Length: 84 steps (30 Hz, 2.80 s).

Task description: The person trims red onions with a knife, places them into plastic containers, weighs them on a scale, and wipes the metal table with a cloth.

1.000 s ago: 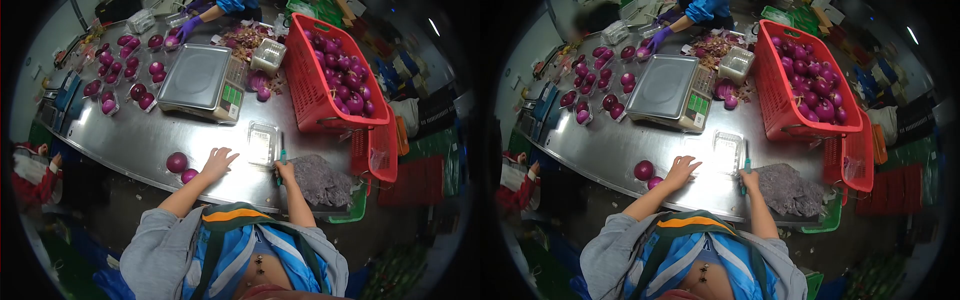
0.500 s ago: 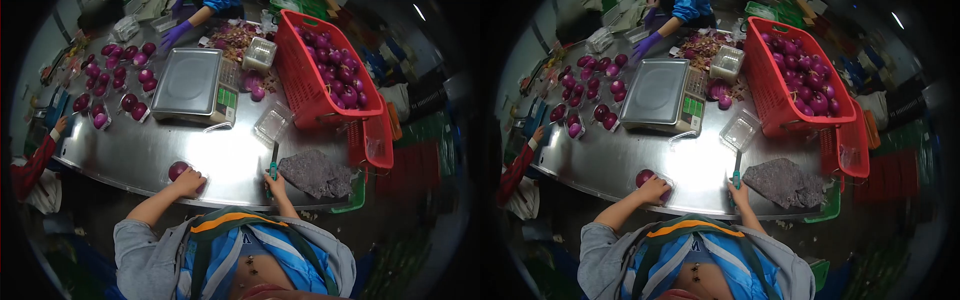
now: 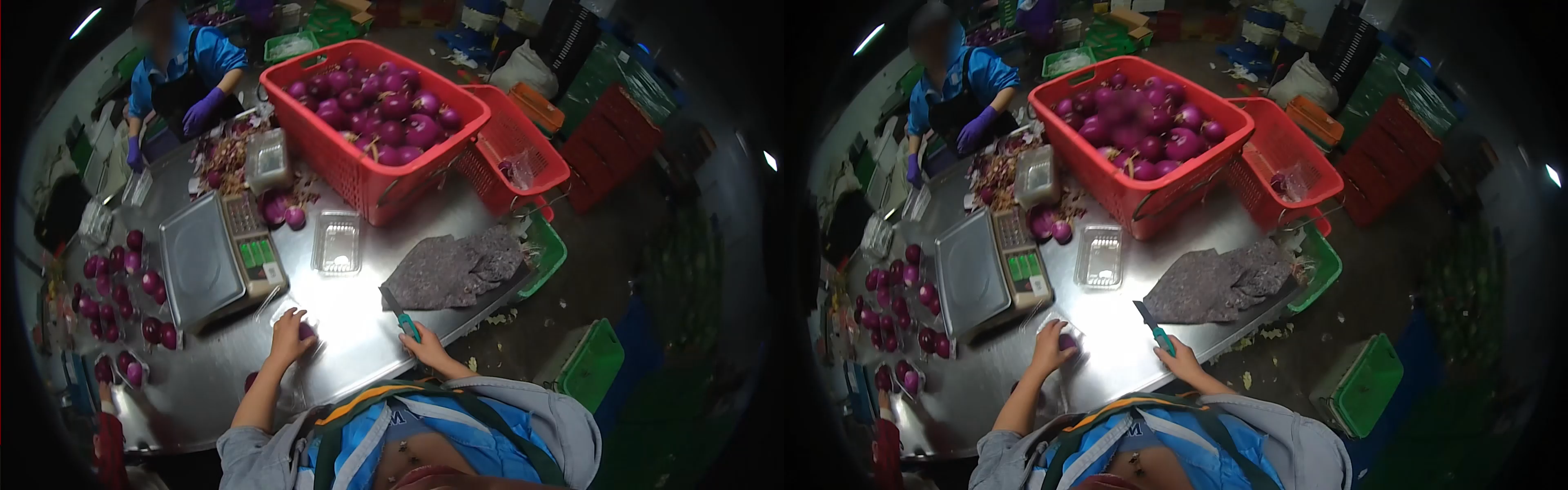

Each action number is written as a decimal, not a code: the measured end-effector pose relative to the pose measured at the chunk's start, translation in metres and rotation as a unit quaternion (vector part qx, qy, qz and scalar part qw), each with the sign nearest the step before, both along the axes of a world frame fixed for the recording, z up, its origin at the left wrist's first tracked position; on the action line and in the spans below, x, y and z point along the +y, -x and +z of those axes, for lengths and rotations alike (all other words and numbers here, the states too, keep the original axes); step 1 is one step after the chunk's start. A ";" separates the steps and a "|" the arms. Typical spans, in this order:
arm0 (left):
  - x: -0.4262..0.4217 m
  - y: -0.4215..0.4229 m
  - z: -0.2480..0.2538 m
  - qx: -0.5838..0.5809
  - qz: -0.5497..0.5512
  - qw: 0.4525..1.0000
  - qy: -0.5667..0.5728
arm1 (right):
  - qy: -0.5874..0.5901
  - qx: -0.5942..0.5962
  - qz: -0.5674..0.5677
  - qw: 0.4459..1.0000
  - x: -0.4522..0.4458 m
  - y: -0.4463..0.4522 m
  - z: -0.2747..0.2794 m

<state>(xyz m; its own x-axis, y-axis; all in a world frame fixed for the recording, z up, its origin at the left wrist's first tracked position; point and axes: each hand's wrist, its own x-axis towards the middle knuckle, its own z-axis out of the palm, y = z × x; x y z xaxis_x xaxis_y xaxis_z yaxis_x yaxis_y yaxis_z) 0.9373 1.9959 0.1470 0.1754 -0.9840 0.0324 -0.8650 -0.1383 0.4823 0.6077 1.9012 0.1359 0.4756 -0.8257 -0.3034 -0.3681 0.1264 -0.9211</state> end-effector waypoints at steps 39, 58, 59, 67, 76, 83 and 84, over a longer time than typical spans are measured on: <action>-0.257 0.127 0.193 0.734 -0.137 0.650 0.139 | -0.175 -0.451 -0.179 0.857 -0.200 0.031 0.056; -0.060 0.167 0.037 0.889 0.033 0.454 0.055 | 0.460 0.123 0.132 0.869 -0.264 0.010 0.064; -0.056 0.163 0.043 0.876 0.048 0.479 0.039 | 0.441 0.110 0.095 0.886 -0.237 0.014 0.068; -0.046 0.184 0.068 0.628 0.089 0.771 0.053 | 0.368 -0.005 0.261 0.893 -0.067 0.025 0.115; -0.030 0.188 0.095 0.541 0.048 0.839 0.040 | 0.408 0.074 0.278 0.866 -0.054 0.039 0.128; -0.012 0.184 0.095 0.534 -0.017 0.838 0.109 | -0.278 -0.252 0.177 0.910 -0.067 0.055 0.077; -0.021 0.190 0.094 0.537 -0.086 0.825 0.153 | -0.385 -0.265 0.141 0.873 -0.053 0.041 0.074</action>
<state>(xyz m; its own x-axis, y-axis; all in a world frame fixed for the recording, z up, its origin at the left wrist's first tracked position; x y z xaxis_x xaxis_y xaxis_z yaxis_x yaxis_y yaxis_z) 0.7475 1.9746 0.2413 0.1237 -0.9720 0.2000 0.0896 0.2117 0.9732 0.5663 1.8486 0.2099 0.8695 -0.3018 -0.3911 -0.0319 0.7557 -0.6541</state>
